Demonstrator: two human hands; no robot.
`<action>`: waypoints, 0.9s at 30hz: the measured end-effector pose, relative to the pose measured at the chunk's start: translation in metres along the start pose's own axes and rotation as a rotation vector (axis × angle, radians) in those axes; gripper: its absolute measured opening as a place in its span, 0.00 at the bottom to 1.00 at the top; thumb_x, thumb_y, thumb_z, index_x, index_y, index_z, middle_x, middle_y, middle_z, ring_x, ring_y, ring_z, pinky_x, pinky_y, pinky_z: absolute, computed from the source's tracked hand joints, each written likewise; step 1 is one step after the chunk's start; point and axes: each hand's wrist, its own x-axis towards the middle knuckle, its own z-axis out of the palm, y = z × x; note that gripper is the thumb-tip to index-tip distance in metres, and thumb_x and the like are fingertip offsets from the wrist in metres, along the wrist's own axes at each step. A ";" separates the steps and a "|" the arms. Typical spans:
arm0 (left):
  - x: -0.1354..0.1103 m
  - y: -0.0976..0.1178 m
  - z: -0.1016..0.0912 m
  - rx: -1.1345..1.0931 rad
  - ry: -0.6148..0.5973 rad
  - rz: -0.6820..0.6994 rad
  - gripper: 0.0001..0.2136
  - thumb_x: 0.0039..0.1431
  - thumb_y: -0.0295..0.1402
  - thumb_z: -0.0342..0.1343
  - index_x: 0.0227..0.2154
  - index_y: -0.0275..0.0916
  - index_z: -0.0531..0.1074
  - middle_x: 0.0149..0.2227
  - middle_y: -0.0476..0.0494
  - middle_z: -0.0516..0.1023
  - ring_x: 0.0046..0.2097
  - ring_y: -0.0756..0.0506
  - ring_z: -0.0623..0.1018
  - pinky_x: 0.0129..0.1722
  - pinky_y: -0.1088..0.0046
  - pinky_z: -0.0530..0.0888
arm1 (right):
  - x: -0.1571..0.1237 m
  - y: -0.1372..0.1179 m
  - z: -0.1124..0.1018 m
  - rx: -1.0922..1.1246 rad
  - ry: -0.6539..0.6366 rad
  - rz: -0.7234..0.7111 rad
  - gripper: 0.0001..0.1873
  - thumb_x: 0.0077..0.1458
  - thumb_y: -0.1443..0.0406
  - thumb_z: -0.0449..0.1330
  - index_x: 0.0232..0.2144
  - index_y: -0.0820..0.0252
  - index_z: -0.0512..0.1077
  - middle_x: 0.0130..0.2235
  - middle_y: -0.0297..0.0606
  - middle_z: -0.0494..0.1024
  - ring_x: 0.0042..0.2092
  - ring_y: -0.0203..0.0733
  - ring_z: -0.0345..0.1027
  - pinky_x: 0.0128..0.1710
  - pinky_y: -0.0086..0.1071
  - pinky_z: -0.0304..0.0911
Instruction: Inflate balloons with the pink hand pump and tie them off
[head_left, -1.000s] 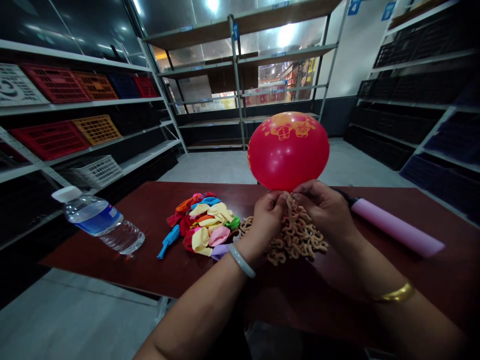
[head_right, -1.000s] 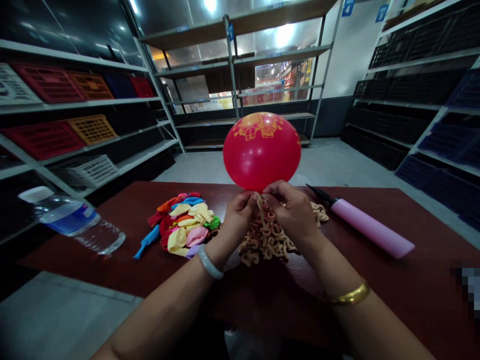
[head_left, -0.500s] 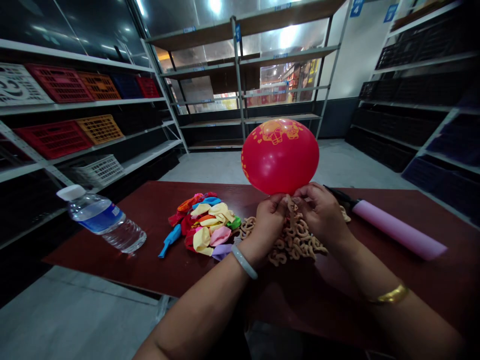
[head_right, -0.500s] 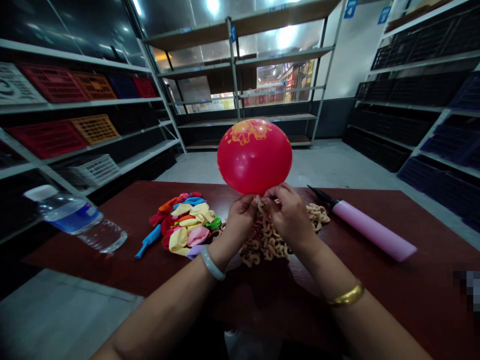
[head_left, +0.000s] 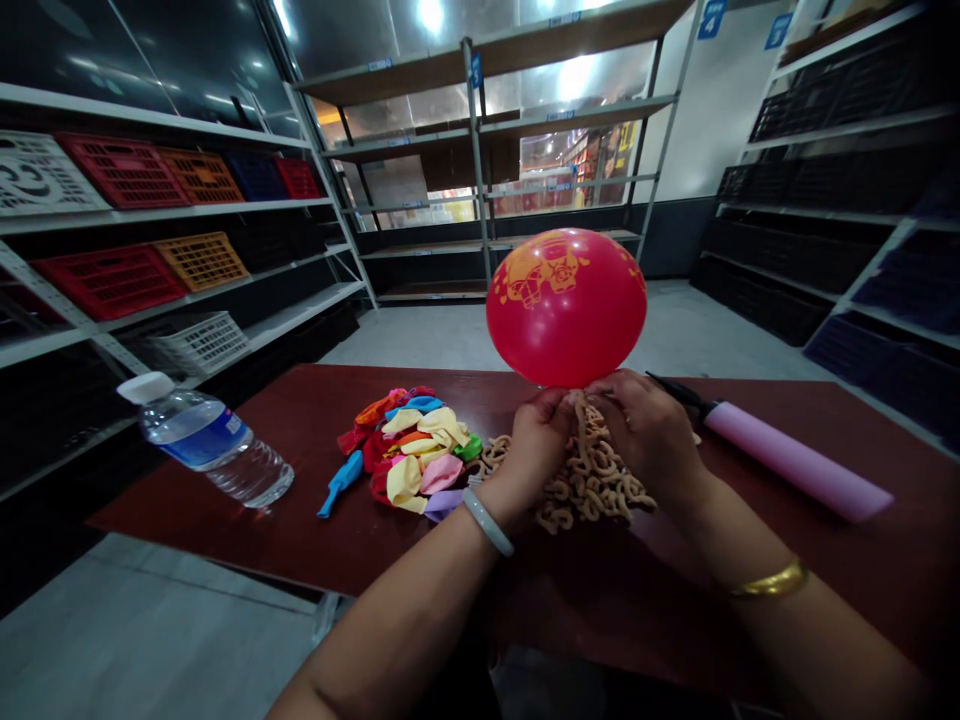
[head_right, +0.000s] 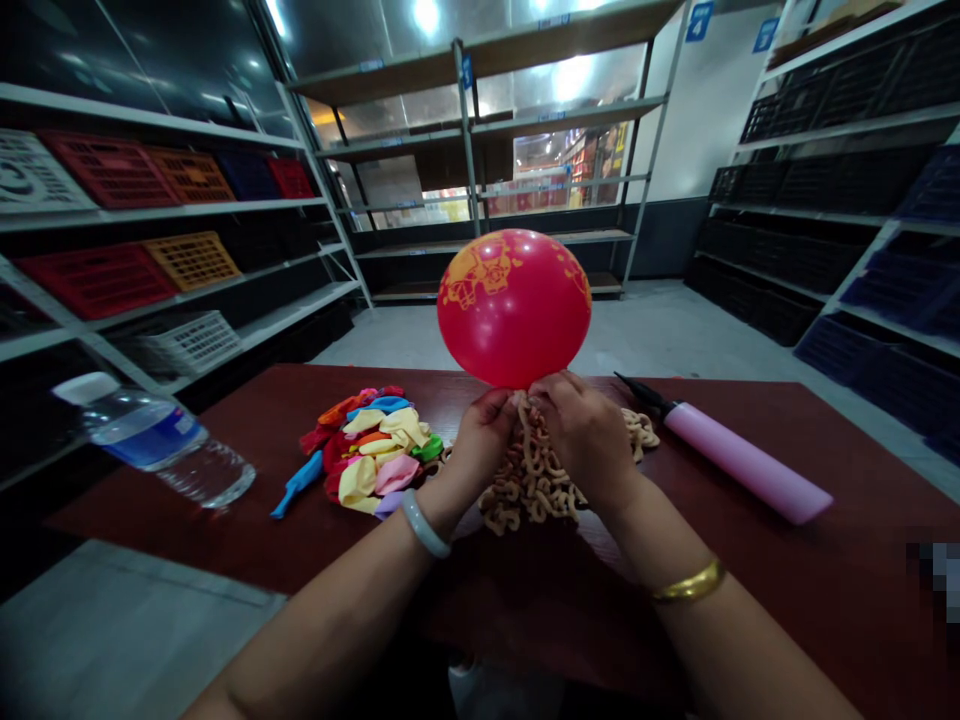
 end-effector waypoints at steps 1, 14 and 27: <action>0.000 -0.001 -0.001 -0.001 -0.003 -0.013 0.15 0.61 0.43 0.52 0.38 0.37 0.76 0.29 0.47 0.75 0.32 0.48 0.73 0.37 0.71 0.71 | 0.000 0.002 0.001 0.047 0.011 0.001 0.06 0.62 0.64 0.54 0.38 0.57 0.70 0.37 0.40 0.77 0.39 0.45 0.71 0.41 0.39 0.64; -0.001 0.000 0.002 -0.067 0.000 -0.079 0.14 0.59 0.43 0.54 0.36 0.37 0.76 0.31 0.46 0.76 0.35 0.47 0.73 0.39 0.71 0.69 | 0.001 0.000 -0.003 -0.197 0.025 0.121 0.09 0.63 0.64 0.49 0.36 0.58 0.67 0.38 0.43 0.74 0.38 0.45 0.68 0.34 0.36 0.59; 0.002 -0.002 0.008 -0.336 0.037 -0.187 0.12 0.55 0.42 0.59 0.31 0.36 0.74 0.28 0.49 0.72 0.29 0.52 0.69 0.36 0.74 0.68 | 0.000 0.023 0.011 0.005 -0.080 0.407 0.17 0.61 0.57 0.51 0.33 0.59 0.75 0.31 0.41 0.79 0.34 0.45 0.71 0.33 0.35 0.59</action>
